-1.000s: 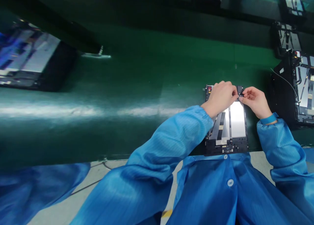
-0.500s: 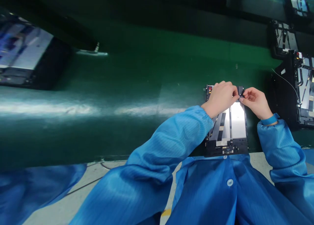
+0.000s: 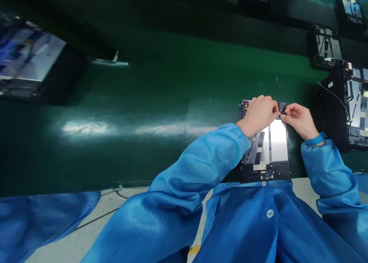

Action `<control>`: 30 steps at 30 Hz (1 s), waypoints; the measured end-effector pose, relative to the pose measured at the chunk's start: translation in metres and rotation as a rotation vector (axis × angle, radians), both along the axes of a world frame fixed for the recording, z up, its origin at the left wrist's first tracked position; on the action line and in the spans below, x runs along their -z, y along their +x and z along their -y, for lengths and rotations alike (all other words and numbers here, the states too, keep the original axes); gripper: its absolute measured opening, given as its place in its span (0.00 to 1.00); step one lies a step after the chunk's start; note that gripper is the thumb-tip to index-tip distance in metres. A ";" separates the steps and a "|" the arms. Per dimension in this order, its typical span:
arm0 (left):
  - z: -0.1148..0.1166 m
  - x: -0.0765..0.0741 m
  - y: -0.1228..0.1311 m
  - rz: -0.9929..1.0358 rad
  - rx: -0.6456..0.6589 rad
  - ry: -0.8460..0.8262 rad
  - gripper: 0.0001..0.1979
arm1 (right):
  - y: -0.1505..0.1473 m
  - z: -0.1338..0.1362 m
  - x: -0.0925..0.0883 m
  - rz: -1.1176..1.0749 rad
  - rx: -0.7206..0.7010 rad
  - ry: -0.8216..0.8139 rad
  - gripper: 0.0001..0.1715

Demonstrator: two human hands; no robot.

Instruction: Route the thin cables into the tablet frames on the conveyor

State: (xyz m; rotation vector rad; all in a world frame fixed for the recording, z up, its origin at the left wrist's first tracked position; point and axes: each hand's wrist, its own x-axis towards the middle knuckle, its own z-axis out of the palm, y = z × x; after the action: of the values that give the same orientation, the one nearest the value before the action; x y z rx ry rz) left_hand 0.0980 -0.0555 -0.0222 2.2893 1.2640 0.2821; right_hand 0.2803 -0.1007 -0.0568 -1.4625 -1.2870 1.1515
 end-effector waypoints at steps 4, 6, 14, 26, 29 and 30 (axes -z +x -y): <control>-0.001 0.002 0.000 0.019 -0.002 0.011 0.10 | 0.001 0.000 0.001 -0.004 -0.005 -0.008 0.23; -0.001 0.003 0.000 0.028 0.001 0.015 0.10 | 0.002 0.000 0.001 0.007 -0.015 -0.007 0.23; 0.001 0.002 0.000 0.021 -0.001 -0.004 0.10 | -0.001 0.000 -0.003 0.021 -0.004 -0.003 0.18; -0.006 -0.018 -0.061 0.258 -0.305 0.027 0.12 | -0.007 -0.001 0.003 0.061 0.022 0.041 0.16; 0.008 -0.017 -0.094 0.164 -0.482 -0.219 0.11 | -0.007 -0.001 0.009 0.007 0.062 0.071 0.16; 0.015 -0.014 -0.101 0.148 -0.486 -0.333 0.10 | -0.007 -0.001 0.010 0.009 0.082 0.087 0.15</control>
State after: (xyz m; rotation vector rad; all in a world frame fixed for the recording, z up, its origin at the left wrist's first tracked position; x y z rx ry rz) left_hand -0.0031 -0.0704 -0.0084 1.6356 1.6370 0.3679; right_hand 0.2731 -0.1001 -0.0670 -1.4449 -1.2557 1.0238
